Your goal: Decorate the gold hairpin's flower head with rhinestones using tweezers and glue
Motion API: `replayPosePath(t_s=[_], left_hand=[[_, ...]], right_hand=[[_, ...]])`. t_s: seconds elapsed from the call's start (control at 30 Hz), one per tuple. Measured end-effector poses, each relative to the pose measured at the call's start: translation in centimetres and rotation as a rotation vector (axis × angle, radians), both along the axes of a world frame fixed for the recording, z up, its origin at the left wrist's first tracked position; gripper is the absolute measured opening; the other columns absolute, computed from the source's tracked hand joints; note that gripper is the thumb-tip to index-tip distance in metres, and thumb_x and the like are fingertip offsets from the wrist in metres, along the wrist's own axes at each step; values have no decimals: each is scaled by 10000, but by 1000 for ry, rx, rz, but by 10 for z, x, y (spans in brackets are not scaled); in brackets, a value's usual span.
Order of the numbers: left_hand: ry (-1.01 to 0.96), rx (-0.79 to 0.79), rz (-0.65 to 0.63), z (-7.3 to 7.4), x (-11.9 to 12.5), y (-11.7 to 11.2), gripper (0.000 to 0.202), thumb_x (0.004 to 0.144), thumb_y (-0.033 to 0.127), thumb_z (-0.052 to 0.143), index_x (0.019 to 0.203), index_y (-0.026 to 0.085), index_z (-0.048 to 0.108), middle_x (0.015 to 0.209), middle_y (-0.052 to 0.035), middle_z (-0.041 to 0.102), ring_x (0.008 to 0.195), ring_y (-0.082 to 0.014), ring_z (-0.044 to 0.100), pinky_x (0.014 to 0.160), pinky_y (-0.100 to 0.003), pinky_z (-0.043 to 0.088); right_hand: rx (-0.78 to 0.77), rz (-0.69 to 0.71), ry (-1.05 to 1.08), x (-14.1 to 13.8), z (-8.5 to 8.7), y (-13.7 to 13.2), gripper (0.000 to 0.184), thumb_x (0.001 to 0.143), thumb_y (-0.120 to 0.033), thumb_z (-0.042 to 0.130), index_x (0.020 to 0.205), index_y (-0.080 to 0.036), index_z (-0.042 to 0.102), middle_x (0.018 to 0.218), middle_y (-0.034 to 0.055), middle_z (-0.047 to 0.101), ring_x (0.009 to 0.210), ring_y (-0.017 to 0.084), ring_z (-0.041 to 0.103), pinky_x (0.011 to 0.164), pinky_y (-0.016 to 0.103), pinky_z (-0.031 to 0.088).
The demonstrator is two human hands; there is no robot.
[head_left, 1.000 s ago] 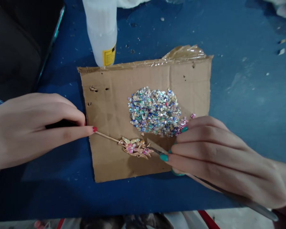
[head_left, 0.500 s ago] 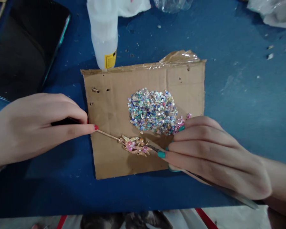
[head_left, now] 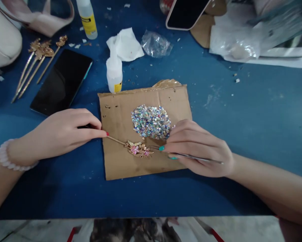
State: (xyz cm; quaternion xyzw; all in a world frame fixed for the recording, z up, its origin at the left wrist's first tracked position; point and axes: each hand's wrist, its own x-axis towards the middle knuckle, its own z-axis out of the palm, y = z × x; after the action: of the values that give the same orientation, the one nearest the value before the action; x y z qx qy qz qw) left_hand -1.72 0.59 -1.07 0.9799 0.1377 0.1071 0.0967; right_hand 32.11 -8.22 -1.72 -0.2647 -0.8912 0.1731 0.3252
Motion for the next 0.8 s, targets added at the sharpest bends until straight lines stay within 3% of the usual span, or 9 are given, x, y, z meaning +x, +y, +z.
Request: replayPosePath(t_s=[0.23, 0.43, 0.6, 0.8], left_hand=[[-41, 31, -8, -3, 1, -1, 247, 1013, 280, 483, 1125, 257, 702, 993, -31, 738, 881, -163, 663, 731, -277, 514], [18, 217, 1, -2, 5, -2, 301, 1028, 332, 440, 1072, 153, 678, 938, -77, 740, 848, -184, 656, 728, -299, 514], [42, 243, 95, -4, 8, 1, 365, 1023, 383, 403, 1053, 146, 678, 948, -106, 733, 893, -215, 664, 760, -327, 512], [28, 293, 119, -5, 12, 2, 336, 1004, 336, 396, 1031, 146, 671, 962, -114, 720, 894, -212, 650, 777, -329, 500]], right_hand=[[86, -117, 120, -2, -11, 4, 125, 919, -163, 592, 1001, -224, 663, 847, 41, 715, 785, 158, 678, 722, 331, 586], [235, -200, 196, -5, -22, 6, 207, 864, -83, 601, 974, -239, 682, 858, 20, 738, 774, 157, 686, 721, 329, 567], [303, -325, 215, -4, -34, 14, 130, 901, -169, 590, 945, -235, 693, 895, 33, 741, 811, 178, 689, 741, 364, 552], [251, -445, 182, 3, -41, 27, 179, 977, -300, 540, 957, -210, 694, 921, 61, 708, 900, 189, 669, 859, 408, 565]])
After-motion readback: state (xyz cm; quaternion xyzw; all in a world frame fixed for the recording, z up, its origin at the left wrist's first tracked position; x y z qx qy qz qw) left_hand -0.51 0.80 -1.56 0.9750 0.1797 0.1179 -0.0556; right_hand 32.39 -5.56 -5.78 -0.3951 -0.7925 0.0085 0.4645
